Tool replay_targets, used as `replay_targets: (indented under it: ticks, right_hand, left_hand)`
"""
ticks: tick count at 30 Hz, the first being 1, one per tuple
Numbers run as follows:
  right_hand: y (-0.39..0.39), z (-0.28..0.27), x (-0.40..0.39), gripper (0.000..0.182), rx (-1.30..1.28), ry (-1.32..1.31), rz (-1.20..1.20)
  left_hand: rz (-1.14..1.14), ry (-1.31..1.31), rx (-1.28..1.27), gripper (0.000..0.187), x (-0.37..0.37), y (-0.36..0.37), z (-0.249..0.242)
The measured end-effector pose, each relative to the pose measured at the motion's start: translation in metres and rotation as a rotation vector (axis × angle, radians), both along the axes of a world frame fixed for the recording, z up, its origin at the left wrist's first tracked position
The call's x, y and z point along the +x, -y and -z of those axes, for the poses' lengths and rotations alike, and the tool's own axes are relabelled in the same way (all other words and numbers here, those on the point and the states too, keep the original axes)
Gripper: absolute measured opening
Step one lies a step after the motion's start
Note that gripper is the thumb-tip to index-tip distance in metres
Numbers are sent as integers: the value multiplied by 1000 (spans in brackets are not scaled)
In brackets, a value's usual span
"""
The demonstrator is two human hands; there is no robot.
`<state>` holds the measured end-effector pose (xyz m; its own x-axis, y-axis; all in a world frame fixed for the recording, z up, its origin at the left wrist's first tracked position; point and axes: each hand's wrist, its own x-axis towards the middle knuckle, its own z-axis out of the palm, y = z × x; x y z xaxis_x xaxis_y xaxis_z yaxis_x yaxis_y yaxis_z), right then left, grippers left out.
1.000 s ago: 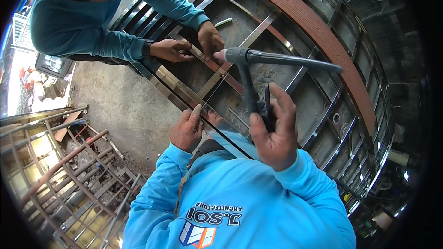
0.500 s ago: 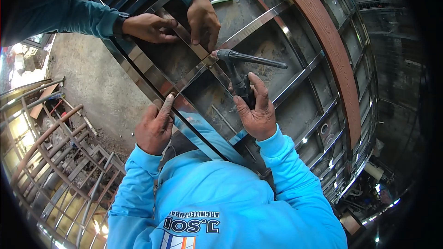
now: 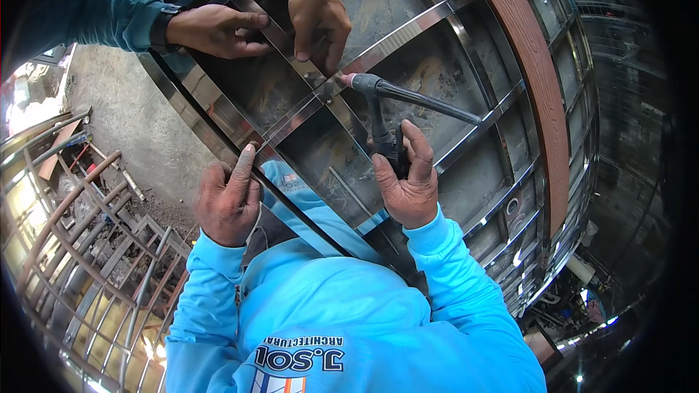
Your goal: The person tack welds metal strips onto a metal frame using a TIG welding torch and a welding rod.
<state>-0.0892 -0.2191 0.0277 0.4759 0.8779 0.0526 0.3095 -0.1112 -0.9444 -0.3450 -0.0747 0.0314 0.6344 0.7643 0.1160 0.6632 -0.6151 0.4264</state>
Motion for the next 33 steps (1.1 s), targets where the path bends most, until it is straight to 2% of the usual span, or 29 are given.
replay_targets:
  ticks: [13,19,33]
  right_hand:
    - [-2,1,3,61,-1,15,-17]
    - [-4,3,4,61,25,77,-44]
    - [-6,-1,7,58,-41,106,-86]
  left_hand:
    - [-4,17,15,56,2,-4,1]
    - [-39,-1,-68,56,4,-2,-6]
    - [-29,-36,-63,58,3,-3,-6]
